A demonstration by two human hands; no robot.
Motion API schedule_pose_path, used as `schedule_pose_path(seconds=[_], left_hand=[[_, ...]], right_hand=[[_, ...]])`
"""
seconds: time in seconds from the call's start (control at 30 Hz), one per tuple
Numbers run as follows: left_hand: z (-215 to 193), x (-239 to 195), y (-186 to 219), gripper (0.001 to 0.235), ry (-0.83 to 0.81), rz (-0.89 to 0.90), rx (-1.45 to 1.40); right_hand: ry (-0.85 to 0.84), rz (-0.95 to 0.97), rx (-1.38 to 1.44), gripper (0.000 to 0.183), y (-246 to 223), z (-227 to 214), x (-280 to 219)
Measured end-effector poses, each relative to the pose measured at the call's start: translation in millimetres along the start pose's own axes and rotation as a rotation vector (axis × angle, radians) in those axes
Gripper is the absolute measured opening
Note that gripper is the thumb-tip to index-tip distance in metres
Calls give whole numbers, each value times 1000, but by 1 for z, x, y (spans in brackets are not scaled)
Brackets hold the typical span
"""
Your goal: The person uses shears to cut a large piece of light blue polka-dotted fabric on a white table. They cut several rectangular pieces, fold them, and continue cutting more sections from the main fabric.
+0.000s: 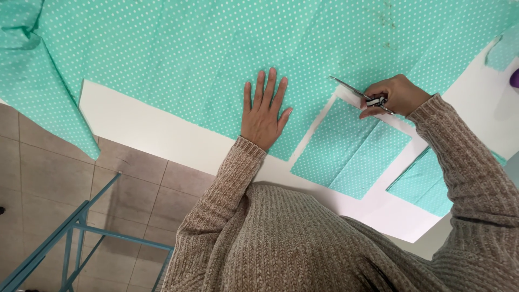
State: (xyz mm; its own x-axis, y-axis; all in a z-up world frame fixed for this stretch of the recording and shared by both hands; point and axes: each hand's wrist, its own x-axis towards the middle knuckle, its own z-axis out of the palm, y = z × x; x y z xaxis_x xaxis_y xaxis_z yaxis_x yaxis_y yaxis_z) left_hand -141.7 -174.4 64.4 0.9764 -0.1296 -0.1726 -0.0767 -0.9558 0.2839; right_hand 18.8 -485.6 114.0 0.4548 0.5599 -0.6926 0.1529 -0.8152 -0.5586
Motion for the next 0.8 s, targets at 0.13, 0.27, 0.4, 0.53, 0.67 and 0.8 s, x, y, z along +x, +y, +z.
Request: schedule_pose_path(seconds=[0.13, 0.27, 0.4, 0.53, 0.67, 0.8], left_hand=[[0, -1, 0, 65, 16, -1, -13], [1, -1, 0, 64, 21, 0, -20], [-1, -1, 0, 64, 21, -2, -22], [-2, -1, 0, 64, 10, 2, -25], [-3, 0, 0, 64, -44, -1, -4], [-1, 0, -2, 64, -28, 1, -15]], right_hand=[[-4, 17, 13, 23, 1, 1, 1], [6, -6, -35, 24, 7, 2, 3], [4, 26, -14, 20, -1, -2, 2], [-24, 41, 11, 19, -16, -9, 6], [-37, 52, -32, 21, -25, -12, 12], [-42, 38, -32, 22, -27, -12, 14]])
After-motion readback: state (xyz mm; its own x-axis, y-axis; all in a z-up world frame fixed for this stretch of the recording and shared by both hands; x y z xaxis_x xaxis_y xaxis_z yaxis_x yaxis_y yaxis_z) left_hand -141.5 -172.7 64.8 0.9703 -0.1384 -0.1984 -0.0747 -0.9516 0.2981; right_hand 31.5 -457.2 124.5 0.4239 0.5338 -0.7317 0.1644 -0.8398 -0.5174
